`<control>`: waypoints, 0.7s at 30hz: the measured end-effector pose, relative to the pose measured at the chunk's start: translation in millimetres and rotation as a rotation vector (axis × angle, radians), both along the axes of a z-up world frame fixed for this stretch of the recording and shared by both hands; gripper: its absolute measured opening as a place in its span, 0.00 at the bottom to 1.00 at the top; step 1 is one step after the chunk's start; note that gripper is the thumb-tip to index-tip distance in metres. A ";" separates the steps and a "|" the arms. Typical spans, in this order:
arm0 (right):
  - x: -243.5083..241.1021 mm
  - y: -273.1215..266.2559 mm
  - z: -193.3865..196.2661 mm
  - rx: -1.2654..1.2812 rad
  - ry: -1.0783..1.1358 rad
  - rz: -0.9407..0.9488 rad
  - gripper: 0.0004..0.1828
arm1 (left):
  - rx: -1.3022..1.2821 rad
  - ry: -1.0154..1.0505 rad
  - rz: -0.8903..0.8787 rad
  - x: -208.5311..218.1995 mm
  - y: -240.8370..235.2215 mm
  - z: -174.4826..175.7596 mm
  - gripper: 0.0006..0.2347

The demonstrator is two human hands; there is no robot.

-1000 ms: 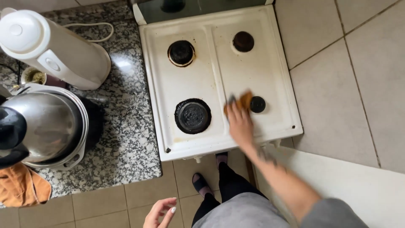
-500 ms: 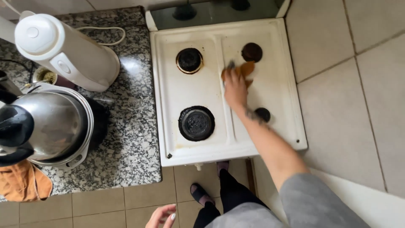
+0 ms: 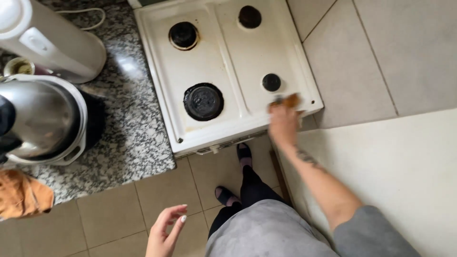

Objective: The person cleans a white gas stovetop using an orange cloth. They wipe around the burners and the surface, then rinse the cloth at the sink. The person applies liquid soap to the cloth and continues wiping the stovetop.

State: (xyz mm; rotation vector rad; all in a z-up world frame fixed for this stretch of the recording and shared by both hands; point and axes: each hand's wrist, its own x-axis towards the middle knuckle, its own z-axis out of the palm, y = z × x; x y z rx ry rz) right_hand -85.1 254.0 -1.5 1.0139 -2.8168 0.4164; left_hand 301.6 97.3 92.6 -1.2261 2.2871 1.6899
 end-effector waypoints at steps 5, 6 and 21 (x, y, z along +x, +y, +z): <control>138.6 -137.6 -16.5 -0.345 -0.337 0.321 0.17 | -0.037 -0.015 0.074 49.7 21.5 -7.8 0.10; 161.6 -157.0 -35.4 -0.244 -0.207 0.399 0.14 | -0.033 -0.020 0.092 53.8 24.6 -3.5 0.10; -39.2 70.7 -68.7 0.021 0.132 0.350 0.20 | 0.008 -0.055 0.171 107.1 45.0 3.5 0.10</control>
